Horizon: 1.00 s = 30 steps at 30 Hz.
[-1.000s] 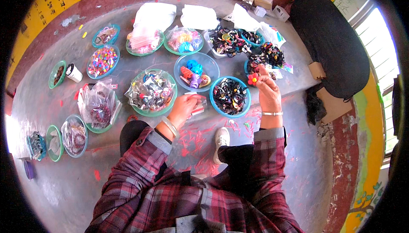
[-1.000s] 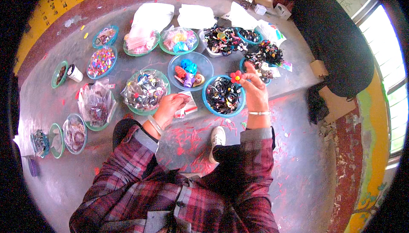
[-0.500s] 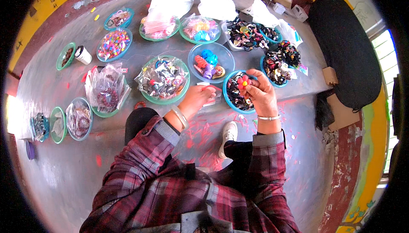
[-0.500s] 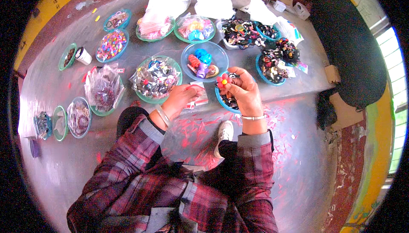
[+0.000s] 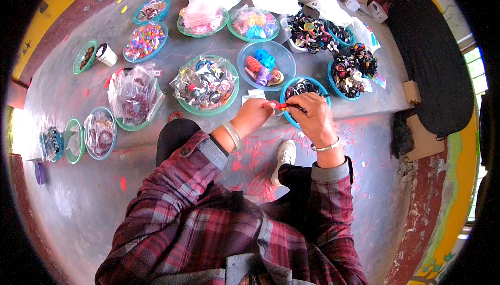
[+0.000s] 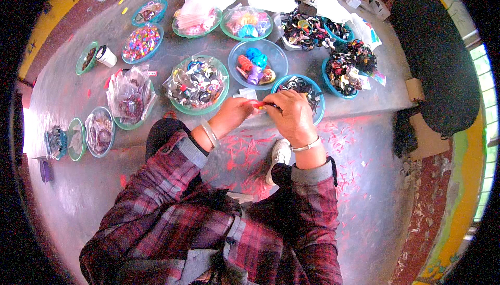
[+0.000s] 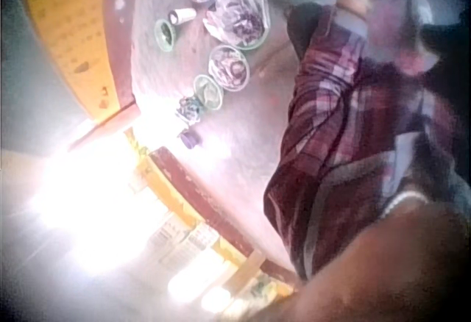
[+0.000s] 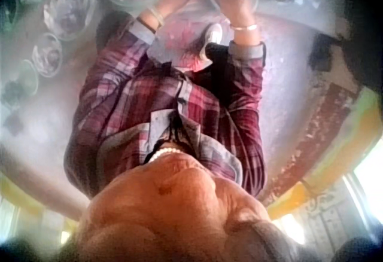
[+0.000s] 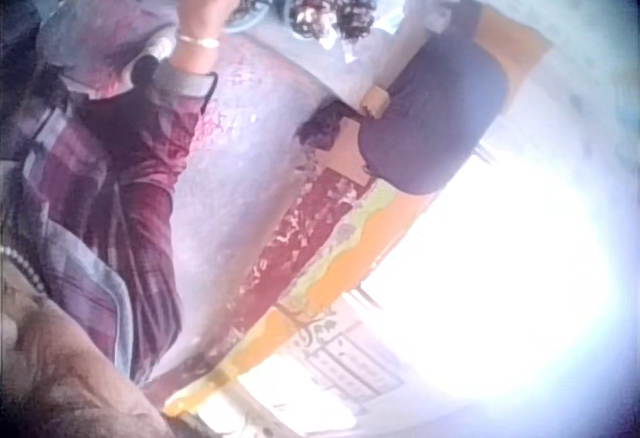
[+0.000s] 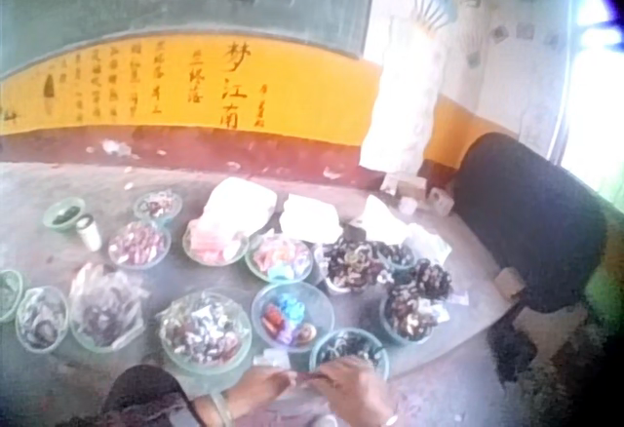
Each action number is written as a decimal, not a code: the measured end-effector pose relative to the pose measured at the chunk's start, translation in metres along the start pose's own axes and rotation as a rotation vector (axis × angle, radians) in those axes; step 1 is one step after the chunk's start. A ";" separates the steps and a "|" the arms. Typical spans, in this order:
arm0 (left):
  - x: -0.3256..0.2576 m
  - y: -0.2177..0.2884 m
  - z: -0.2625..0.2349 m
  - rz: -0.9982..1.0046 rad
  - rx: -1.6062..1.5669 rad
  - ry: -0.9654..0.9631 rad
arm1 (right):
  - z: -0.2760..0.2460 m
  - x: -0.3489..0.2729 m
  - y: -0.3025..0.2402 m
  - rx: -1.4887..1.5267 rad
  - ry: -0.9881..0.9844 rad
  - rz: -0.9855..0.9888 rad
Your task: The person sits on the floor and sorts small hair accessories from bowls into clear plastic bags. They pick up individual items, place them into bags, and seal them one by one.
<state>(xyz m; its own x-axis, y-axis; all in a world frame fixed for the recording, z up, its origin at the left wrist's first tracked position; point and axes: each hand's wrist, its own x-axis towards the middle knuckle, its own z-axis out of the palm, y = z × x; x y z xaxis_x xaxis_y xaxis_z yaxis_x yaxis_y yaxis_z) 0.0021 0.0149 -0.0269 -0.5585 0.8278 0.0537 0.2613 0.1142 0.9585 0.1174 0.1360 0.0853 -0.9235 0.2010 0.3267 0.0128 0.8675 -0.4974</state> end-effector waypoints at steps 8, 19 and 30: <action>-0.004 0.005 0.004 -0.028 0.155 -0.097 | 0.018 -0.002 0.018 -0.011 0.080 0.008; -0.007 0.016 0.004 0.006 0.044 -0.132 | 0.020 -0.005 0.021 -0.141 0.089 -0.011; -0.010 0.020 0.007 -0.014 -0.149 -0.115 | 0.019 -0.007 0.023 -0.098 -0.056 -0.052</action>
<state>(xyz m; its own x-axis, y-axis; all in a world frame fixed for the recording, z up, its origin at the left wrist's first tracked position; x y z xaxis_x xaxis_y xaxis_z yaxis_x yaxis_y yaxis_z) 0.0183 0.0128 -0.0099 -0.4652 0.8851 0.0163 0.1300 0.0502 0.9902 0.1175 0.1459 0.0566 -0.9439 0.1314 0.3028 -0.0002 0.9170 -0.3988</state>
